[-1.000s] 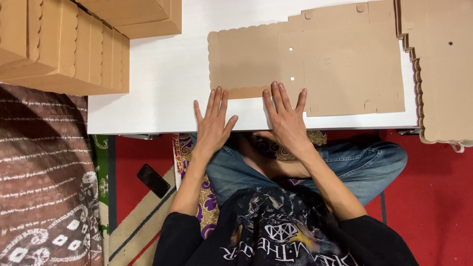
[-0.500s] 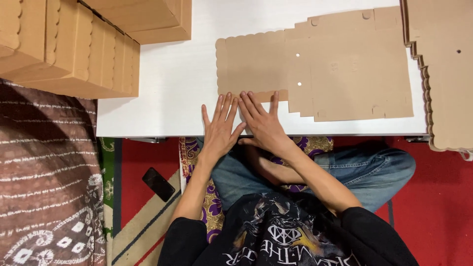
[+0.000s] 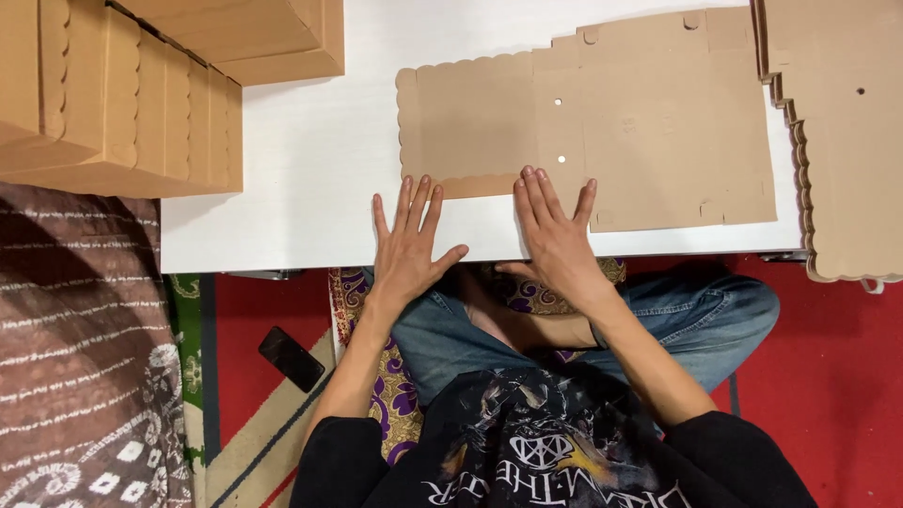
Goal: Folding the edges of a flat cardboard sheet to prepare it for box assembly.
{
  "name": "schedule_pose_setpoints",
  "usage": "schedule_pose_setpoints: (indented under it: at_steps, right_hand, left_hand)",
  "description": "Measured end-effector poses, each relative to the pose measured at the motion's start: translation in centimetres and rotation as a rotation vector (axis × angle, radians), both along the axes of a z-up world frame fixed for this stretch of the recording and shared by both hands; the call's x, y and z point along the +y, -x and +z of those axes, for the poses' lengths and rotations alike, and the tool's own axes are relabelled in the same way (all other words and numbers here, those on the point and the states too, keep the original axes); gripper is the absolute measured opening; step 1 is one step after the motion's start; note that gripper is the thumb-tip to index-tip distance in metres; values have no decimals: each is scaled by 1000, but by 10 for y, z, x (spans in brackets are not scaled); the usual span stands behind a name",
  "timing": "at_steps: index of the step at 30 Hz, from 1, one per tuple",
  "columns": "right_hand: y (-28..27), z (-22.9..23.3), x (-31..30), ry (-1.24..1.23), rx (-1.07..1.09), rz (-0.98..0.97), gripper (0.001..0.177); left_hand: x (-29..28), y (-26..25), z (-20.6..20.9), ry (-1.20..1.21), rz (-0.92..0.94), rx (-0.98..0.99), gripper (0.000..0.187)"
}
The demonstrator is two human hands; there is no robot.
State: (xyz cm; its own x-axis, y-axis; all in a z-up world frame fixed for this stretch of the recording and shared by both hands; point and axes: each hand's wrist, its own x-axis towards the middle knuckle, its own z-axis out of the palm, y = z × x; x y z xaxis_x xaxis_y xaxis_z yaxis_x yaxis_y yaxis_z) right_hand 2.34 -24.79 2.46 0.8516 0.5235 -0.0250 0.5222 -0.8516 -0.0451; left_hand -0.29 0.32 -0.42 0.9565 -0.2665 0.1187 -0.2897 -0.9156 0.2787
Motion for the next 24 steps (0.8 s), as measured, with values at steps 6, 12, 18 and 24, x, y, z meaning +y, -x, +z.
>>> schedule_pose_setpoints:
  at_steps: [6, 12, 18, 24]
  right_hand:
    - [2, 11, 44, -71, 47, 84, 122]
    - [-9, -15, 72, -90, -21, 197, 132]
    - [-6, -6, 52, -73, -29, 172, 127]
    - [-5, 1, 13, -46, 28, 42, 128]
  left_hand:
    - [-1, 0, 4, 23, -11, 32, 104]
    - [2, 0, 1, 7, -25, -3, 89]
    - [1, 0, 2, 2, -11, 40, 90]
    - [-2, 0, 6, 19, 14, 71, 87]
